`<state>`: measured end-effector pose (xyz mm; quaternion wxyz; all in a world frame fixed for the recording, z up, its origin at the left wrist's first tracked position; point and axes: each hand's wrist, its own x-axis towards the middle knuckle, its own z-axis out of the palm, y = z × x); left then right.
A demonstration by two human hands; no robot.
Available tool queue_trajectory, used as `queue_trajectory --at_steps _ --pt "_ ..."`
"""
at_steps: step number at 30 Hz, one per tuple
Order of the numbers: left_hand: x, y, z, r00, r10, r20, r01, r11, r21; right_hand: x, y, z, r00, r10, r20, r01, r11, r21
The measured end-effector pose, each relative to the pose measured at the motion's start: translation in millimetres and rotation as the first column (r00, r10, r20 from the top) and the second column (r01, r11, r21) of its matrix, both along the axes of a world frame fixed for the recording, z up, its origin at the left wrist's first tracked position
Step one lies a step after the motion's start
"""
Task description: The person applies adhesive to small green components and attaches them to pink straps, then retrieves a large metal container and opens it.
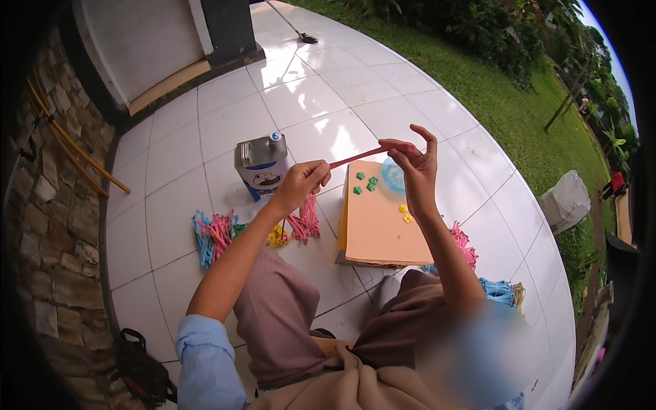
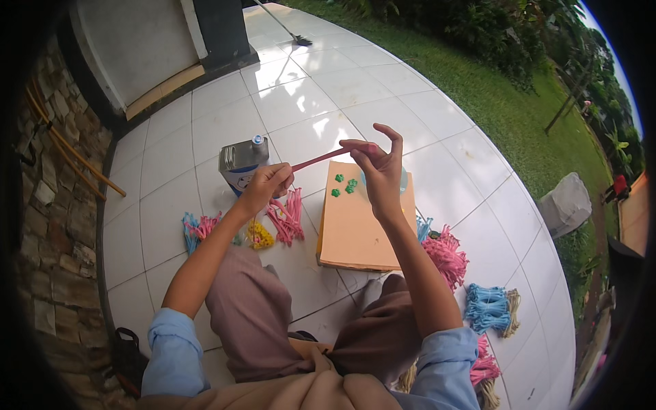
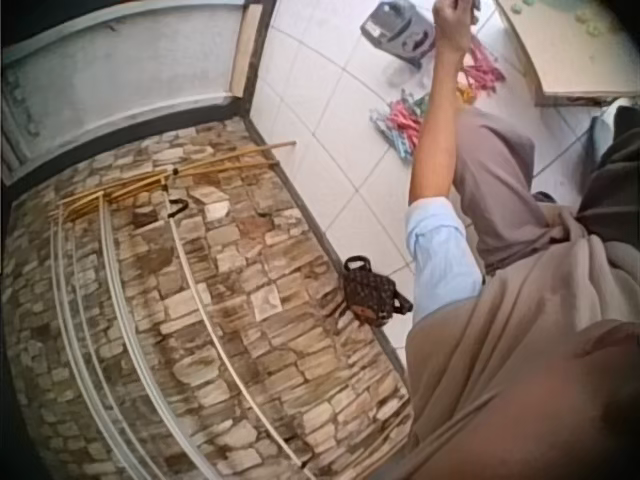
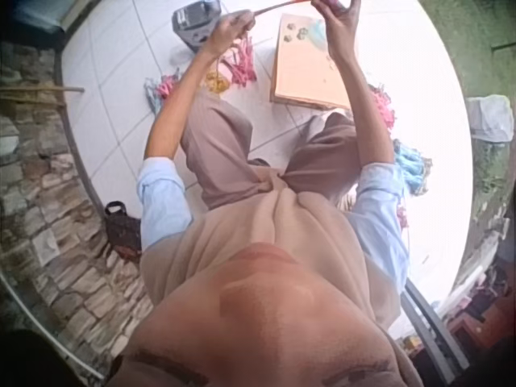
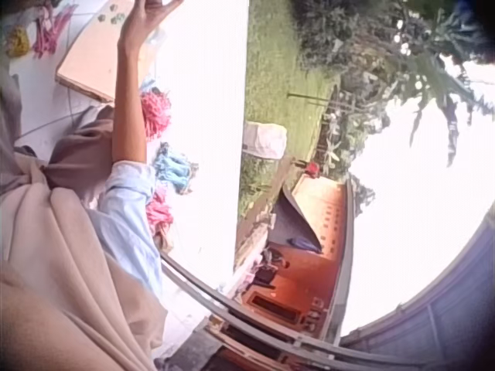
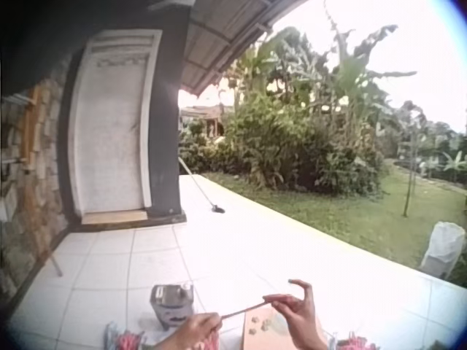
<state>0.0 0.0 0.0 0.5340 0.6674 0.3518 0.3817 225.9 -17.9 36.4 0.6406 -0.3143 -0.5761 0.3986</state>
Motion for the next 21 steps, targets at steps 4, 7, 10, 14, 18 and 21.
queue_trajectory --at_steps 4,7,10,14,18,21 --pt "-3 8 -15 0.975 0.219 0.021 -0.217 0.973 -0.08 22 17 -54 0.969 -0.143 0.204 0.186 0.961 -0.206" --pt "-4 11 -19 0.96 0.269 -0.08 -0.277 0.953 -0.12 31 24 -110 0.726 -0.1 0.681 0.212 0.974 -0.084" --pt "-7 9 -21 0.963 0.237 -0.126 -0.258 0.945 -0.2 19 22 -135 0.582 -0.047 0.812 0.106 0.994 -0.019" --pt "-9 8 -30 0.972 0.211 -0.107 -0.23 0.95 -0.213 6 34 -146 0.521 -0.126 0.844 0.058 0.992 0.112" --pt "-6 14 -36 0.979 0.19 -0.076 -0.204 0.935 -0.29 5 45 -158 0.528 -0.149 0.836 0.058 0.988 0.14" --pt "-1 14 -32 0.959 0.244 -0.143 -0.271 0.938 -0.217 5 46 -158 0.497 -0.09 0.863 0.052 0.996 0.074"
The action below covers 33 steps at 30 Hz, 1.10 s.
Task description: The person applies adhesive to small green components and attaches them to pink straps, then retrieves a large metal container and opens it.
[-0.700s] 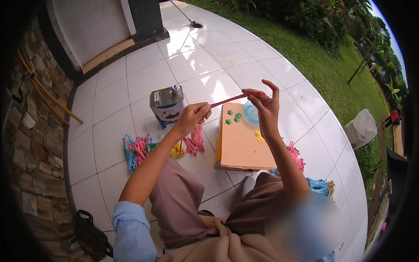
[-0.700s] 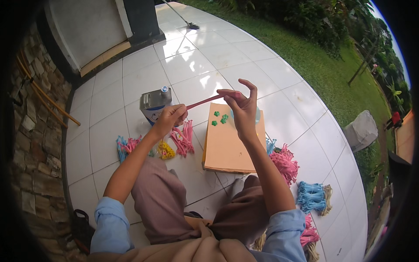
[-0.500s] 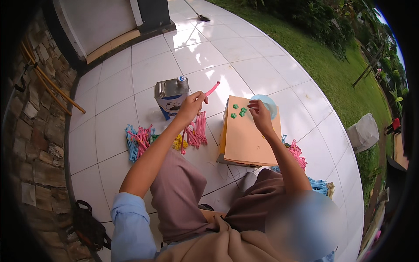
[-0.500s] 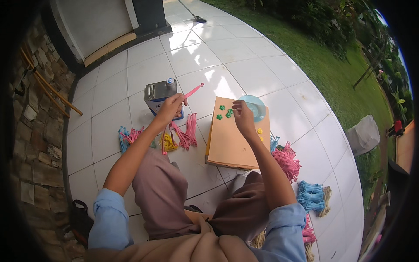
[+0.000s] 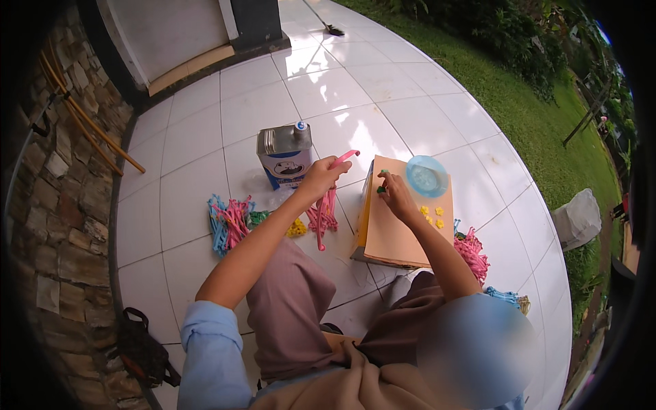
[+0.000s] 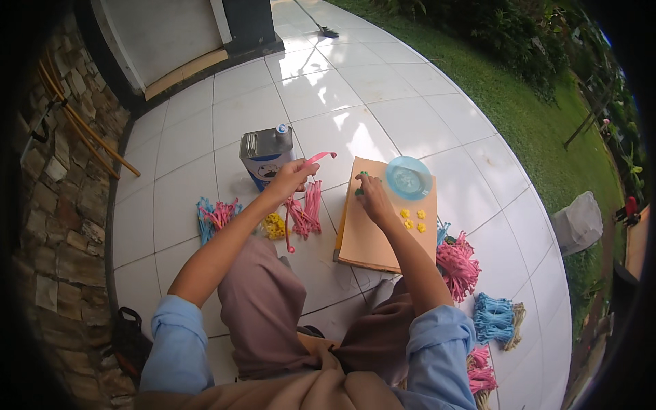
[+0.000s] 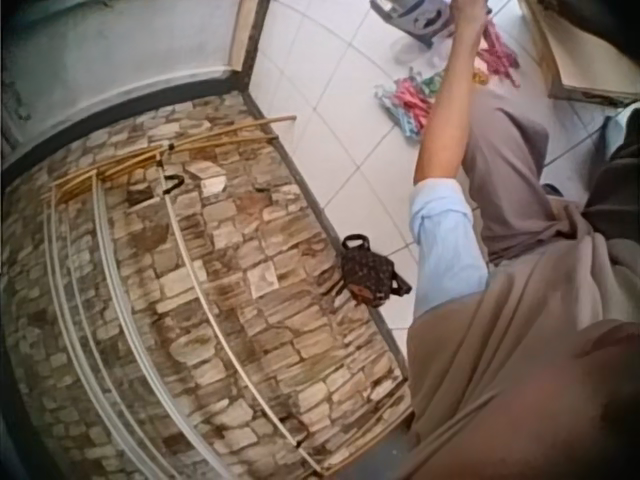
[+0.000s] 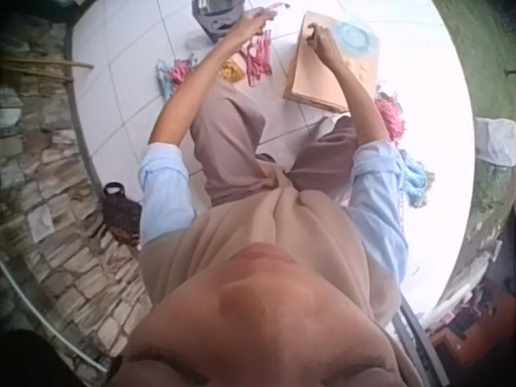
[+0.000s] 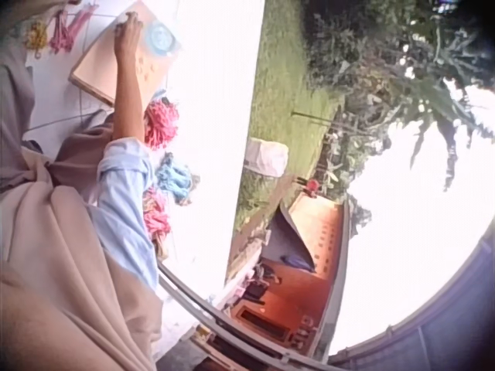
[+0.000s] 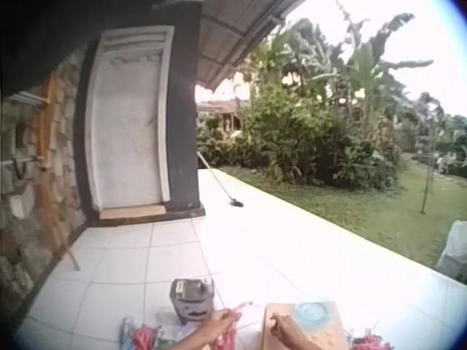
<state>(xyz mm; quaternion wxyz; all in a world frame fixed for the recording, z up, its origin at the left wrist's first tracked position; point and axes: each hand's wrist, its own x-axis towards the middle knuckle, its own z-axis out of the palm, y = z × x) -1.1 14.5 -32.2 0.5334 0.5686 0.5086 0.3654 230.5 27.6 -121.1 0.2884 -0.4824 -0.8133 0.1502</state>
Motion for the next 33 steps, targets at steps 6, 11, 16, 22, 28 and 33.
queue_trajectory --at_steps 6,11,16,22,28,33 --pt "6 -11 8 0.994 0.067 -0.09 -0.057 0.992 0.109 -28 -27 72 0.979 0.056 -0.194 -0.049 0.998 0.038" --pt "13 -18 28 0.99 -0.019 -0.139 0.029 0.997 0.075 -46 -57 124 0.964 0.157 -0.213 -0.118 0.975 0.186" --pt "16 -21 31 0.998 -0.049 0.034 0.047 0.998 0.046 -46 -63 136 0.964 0.214 -0.159 -0.151 0.931 0.333" --pt "18 -28 41 0.956 -0.116 0.268 0.142 0.987 -0.08 -41 -60 144 0.966 0.237 0.104 -0.255 0.805 0.535" --pt "30 -36 53 0.948 -0.092 0.305 0.077 0.995 0.061 -44 -72 175 0.897 -0.076 -0.435 0.214 0.936 0.278" --pt "42 -43 60 0.967 -0.019 0.252 -0.082 0.92 0.384 -44 -71 197 0.587 -0.05 -0.808 0.047 0.999 -0.028"
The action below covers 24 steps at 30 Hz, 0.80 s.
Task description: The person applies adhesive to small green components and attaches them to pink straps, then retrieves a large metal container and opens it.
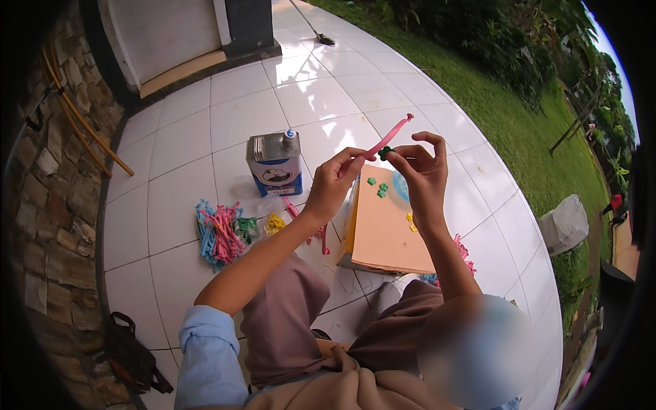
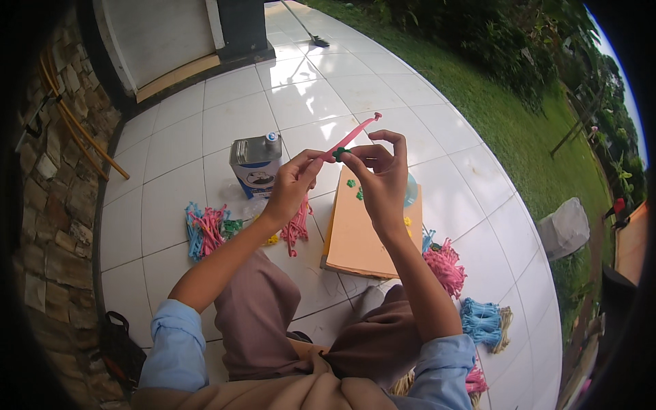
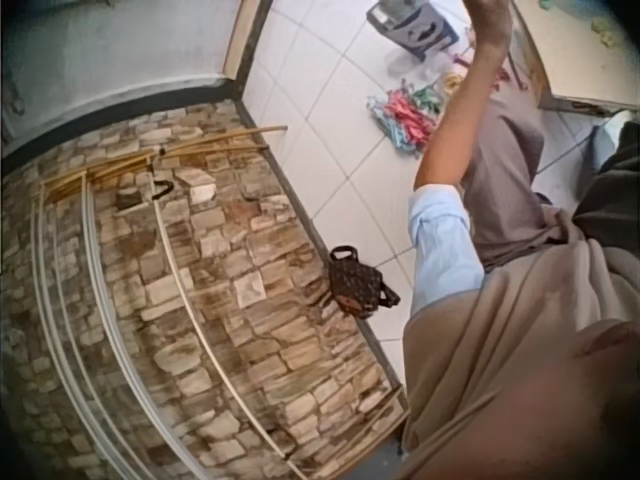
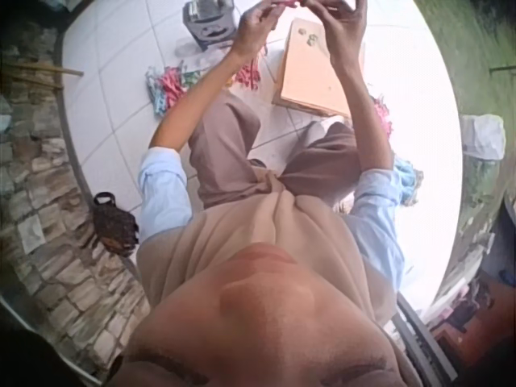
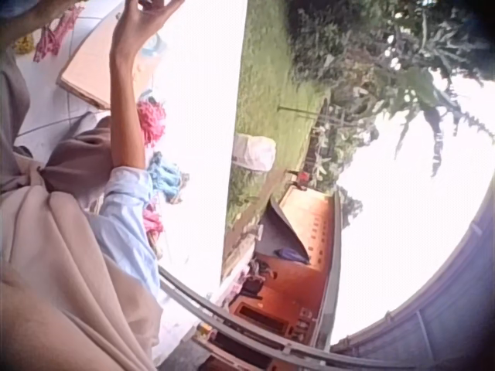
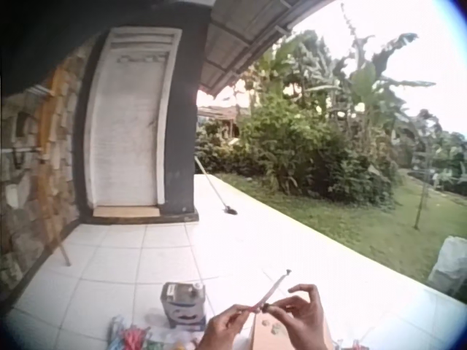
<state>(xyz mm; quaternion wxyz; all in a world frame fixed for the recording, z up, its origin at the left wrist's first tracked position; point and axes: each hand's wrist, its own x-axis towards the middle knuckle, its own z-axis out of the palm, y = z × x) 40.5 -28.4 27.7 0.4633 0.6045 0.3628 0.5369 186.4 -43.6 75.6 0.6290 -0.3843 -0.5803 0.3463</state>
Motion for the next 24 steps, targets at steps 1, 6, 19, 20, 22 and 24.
queue_trajectory --at_steps 1,6,19,20,22,24 --pt "2 -2 1 0.999 0.051 0.004 -0.051 0.996 0.077 -1 -1 1 0.999 0.029 -0.039 -0.031 0.999 -0.042" --pt "9 -11 10 0.988 0.142 -0.054 -0.139 0.988 0.059 -2 2 -3 0.997 0.055 -0.06 -0.06 0.995 -0.085" --pt "18 -13 7 0.979 0.201 0.006 -0.201 0.976 0.086 -16 3 -12 0.971 -0.029 -0.235 -0.001 0.992 -0.129" --pt "18 -14 7 0.979 0.202 0.006 -0.202 0.976 0.086 -17 3 -12 0.969 -0.032 -0.247 0.003 0.993 -0.116" --pt "18 -15 9 0.979 0.199 0.038 -0.201 0.977 0.064 -19 3 -12 0.965 -0.021 -0.263 -0.006 0.995 -0.099" --pt "18 -14 8 0.978 0.203 0.042 -0.205 0.976 0.068 -20 2 -12 0.96 -0.008 -0.28 -0.016 0.996 -0.082"
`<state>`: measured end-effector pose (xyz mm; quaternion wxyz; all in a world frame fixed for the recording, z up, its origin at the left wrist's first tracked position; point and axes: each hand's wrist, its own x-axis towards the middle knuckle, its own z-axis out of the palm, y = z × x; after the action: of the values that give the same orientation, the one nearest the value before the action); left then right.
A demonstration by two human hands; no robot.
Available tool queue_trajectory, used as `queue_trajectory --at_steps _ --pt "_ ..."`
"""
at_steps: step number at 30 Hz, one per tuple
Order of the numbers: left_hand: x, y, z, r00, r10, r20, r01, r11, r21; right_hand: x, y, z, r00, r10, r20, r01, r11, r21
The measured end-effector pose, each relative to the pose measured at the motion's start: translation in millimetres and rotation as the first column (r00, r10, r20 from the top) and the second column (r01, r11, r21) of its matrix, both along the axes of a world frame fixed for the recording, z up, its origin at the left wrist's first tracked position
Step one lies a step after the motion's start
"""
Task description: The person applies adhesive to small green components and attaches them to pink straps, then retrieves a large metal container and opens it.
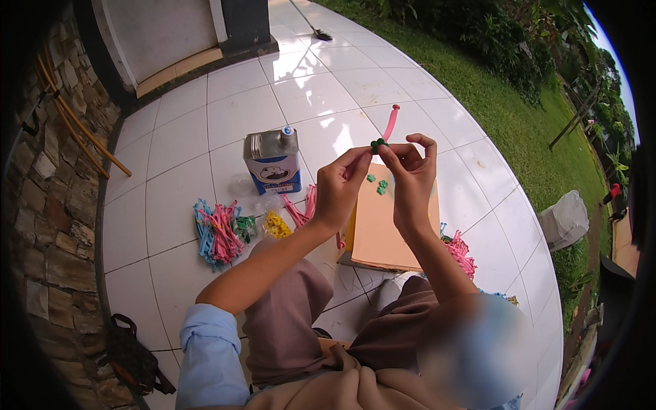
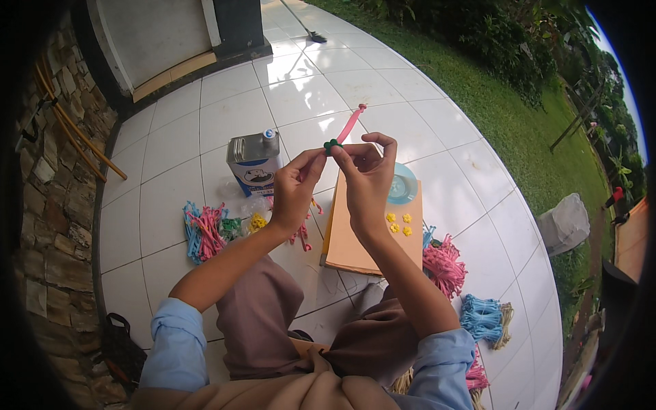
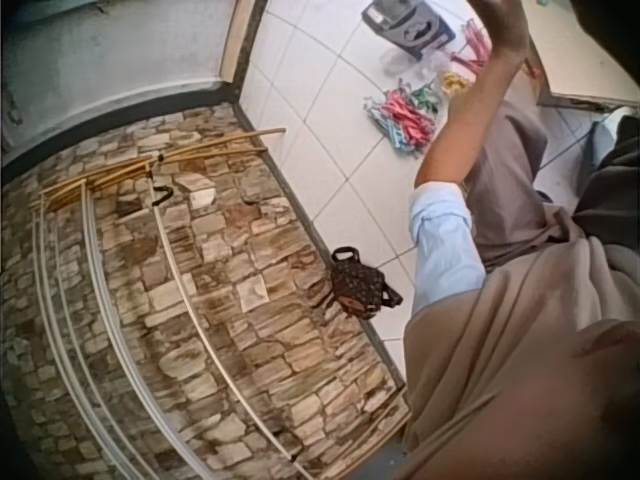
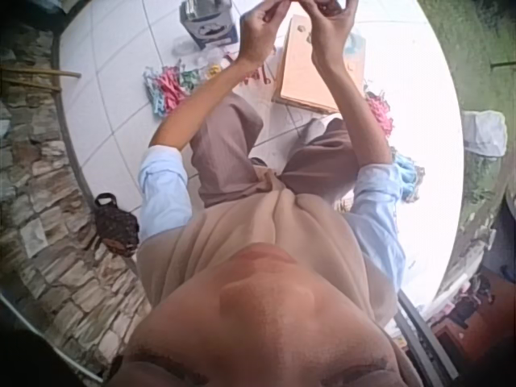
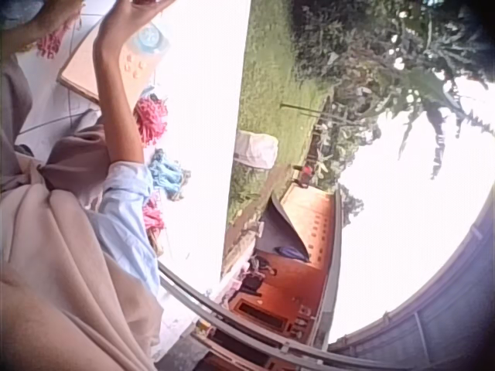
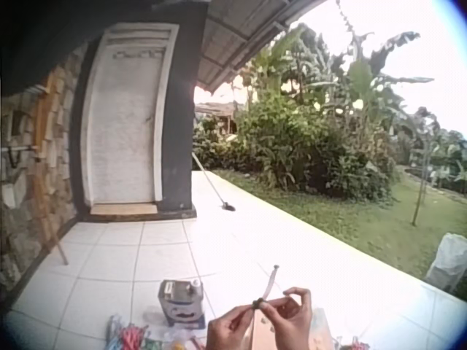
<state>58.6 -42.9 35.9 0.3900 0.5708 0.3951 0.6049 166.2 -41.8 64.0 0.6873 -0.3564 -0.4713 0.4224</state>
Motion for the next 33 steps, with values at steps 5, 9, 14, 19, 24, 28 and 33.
queue_trajectory --at_steps 5,9,14,19,24,28,33 --pt "0 1 -2 1.0 0.021 0.012 -0.021 0.999 0.028 -3 -1 -2 1.0 -0.006 -0.003 0.006 1.0 0.016" --pt "3 -1 -3 0.998 0.058 -0.028 -0.056 0.997 0.062 -4 -1 -6 1.0 -0.024 0.006 0.023 0.998 0.061" --pt "1 -2 -4 0.993 0.098 -0.064 -0.09 0.99 0.109 -7 -2 -12 0.988 -0.087 0.124 0.082 0.996 0.045" --pt "-5 0 -3 0.987 0.155 -0.031 -0.15 0.981 0.125 -1 3 -9 0.941 -0.174 0.29 0.171 0.985 0.036" --pt "-1 0 -3 0.977 0.197 -0.084 -0.179 0.967 0.179 7 8 -11 0.964 0.006 0.265 -0.009 1.0 0.012" --pt "2 0 -6 0.967 0.233 -0.102 -0.207 0.954 0.217 0 2 -2 0.965 -0.058 0.257 0.028 0.992 0.121" --pt "8 2 -8 0.967 0.215 -0.134 -0.186 0.962 0.201 -1 10 -11 0.983 -0.08 0.165 0.052 0.984 0.17"
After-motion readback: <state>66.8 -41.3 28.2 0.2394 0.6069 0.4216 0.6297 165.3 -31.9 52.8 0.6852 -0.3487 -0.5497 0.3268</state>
